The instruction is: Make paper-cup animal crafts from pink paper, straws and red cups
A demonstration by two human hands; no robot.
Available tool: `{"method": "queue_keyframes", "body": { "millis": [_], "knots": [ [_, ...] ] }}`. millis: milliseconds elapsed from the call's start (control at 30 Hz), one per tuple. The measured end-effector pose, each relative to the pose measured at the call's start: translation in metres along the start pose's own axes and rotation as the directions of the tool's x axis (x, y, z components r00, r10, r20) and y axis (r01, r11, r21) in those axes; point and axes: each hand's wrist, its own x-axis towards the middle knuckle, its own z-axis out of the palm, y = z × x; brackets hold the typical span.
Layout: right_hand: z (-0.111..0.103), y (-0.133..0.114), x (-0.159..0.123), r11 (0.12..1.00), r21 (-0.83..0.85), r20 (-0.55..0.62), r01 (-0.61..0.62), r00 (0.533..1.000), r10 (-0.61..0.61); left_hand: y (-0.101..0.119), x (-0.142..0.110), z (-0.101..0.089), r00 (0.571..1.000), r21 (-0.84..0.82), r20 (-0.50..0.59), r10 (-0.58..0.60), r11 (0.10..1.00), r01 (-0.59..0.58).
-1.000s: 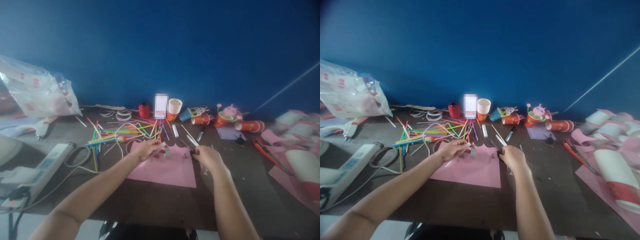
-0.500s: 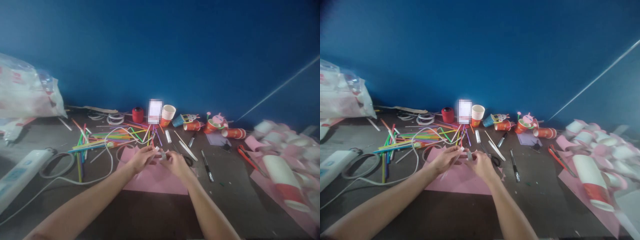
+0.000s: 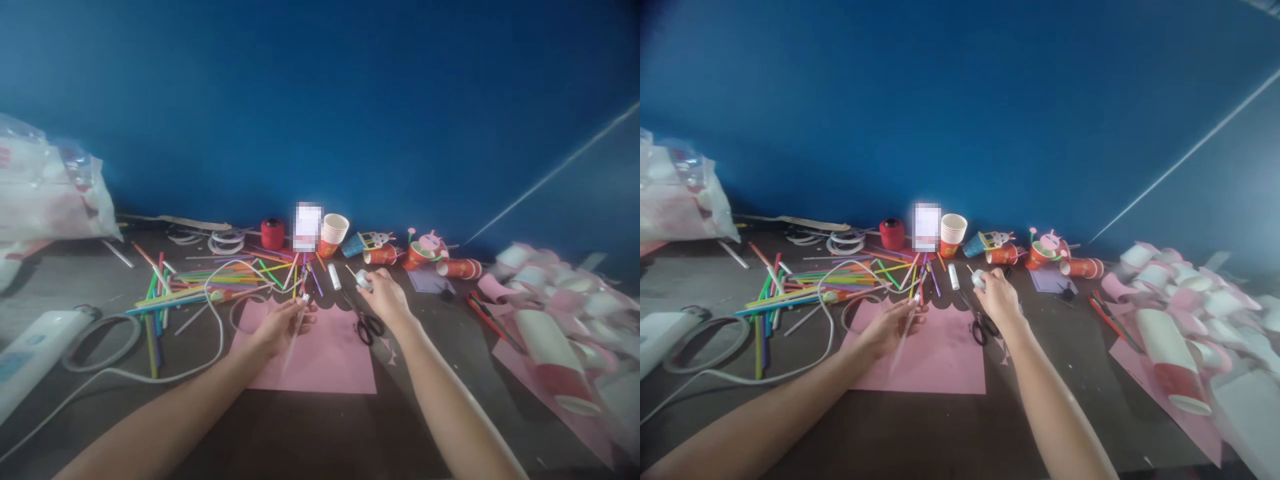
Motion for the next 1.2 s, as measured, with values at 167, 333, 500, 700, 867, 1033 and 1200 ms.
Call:
{"method": "queue_keyframes", "body": {
  "millis": [167, 333, 500, 700, 867, 1033, 1200],
  "knots": [
    [0.015, -0.011, 0.001, 0.998, 0.056, -0.046, -0.032, 0.998, 0.035, -0.006, 0.001, -0.003, 0.993, -0.092, 0.100, 0.062, 0.994, -0.052],
    [0.015, -0.059, -0.033, 0.699, 0.706, -0.087, 0.118, 0.993, -0.080, -0.009, -0.003, 0.001, 0.988, -0.085, 0.115, 0.102, 0.992, -0.092],
    [0.025, -0.095, -0.061, 0.476, 0.877, -0.078, 0.061, 0.997, 0.016, -0.012, -0.008, 0.004, 0.983, -0.071, 0.132, 0.125, 0.991, -0.116],
    [0.026, -0.099, -0.069, 0.431, 0.901, -0.064, 0.048, 0.998, 0.023, -0.015, -0.011, 0.008, 0.986, 0.091, 0.062, 0.155, 0.983, -0.161],
    [0.021, -0.099, -0.071, 0.401, 0.916, -0.025, 0.015, 1.000, 0.019, -0.016, -0.014, 0.011, 0.969, 0.189, 0.067, 0.238, 0.951, -0.246],
    [0.013, -0.101, -0.074, 0.304, 0.952, 0.024, -0.024, 1.000, 0.003, -0.016, -0.018, 0.015, 0.948, 0.248, 0.121, 0.293, 0.916, -0.315],
    [0.020, -0.098, -0.071, 0.116, 0.986, 0.118, -0.123, 0.992, 0.046, -0.015, -0.022, 0.016, 0.968, 0.372, 0.188, 0.166, 0.900, -0.227]
  ]
}}
